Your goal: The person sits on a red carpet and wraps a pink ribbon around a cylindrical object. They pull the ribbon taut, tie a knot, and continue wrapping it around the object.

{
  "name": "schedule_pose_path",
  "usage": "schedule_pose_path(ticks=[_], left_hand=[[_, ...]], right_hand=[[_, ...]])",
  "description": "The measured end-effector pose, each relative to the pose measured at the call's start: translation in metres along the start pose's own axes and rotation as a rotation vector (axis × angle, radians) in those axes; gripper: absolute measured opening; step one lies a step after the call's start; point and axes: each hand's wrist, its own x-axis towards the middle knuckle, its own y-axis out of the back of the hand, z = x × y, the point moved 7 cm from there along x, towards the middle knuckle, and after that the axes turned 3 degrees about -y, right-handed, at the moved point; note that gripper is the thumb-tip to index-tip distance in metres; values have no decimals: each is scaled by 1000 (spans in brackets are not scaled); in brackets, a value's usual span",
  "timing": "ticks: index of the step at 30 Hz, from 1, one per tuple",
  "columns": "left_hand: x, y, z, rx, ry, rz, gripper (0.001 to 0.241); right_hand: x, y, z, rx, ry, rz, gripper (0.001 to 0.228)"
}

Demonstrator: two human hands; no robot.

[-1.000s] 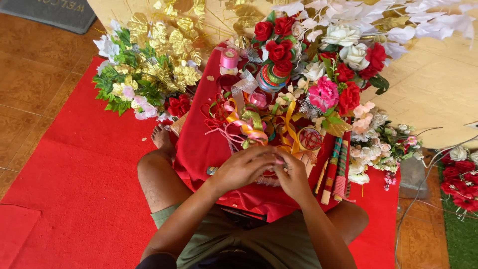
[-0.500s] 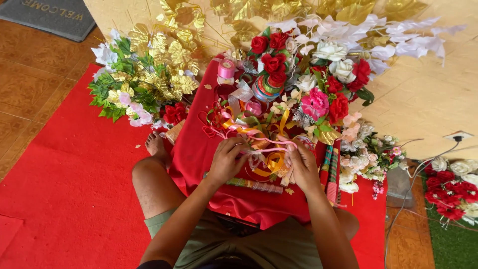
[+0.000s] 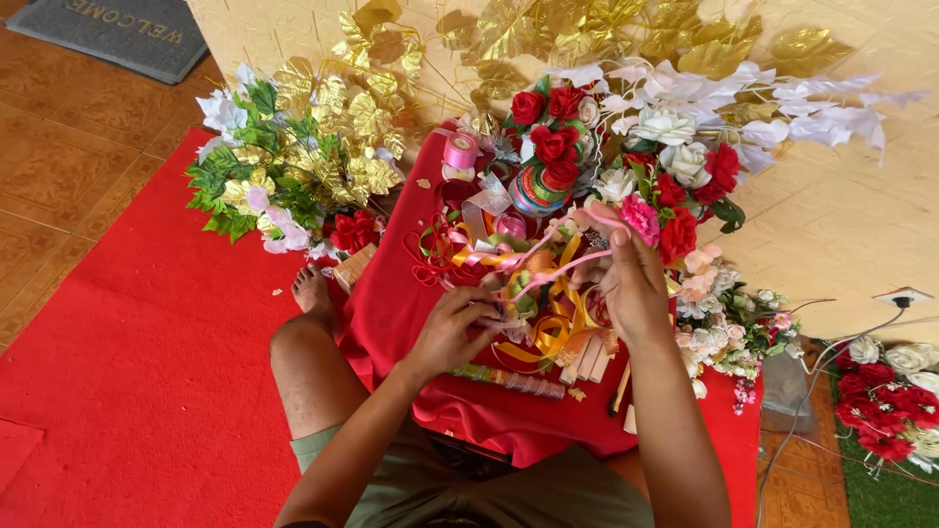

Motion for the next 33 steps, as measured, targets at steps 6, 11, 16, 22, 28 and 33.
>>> schedule_pose_path(ticks=[6, 11, 16, 22, 28, 33], left_hand=[[9, 9, 9, -36, 61, -80, 43], [8, 8, -1, 23, 49, -37, 27], [5, -9, -6, 61, 26, -76, 25], [24, -24, 6, 34, -8, -44, 23], [33, -41, -7, -95, -19, 77, 27], [26, -59, -33, 87, -44, -19, 28]], right_hand=[[18, -21, -42, -208, 195, -73, 49], [18, -16, -61, -180, 346, -80, 52], [5, -14, -73, -67, 441, -141, 55], [-20, -5, -78, 96, 536, -157, 53], [-22, -2, -70, 115, 473, -171, 49], [-41, 13, -82, 154, 536, -44, 47]])
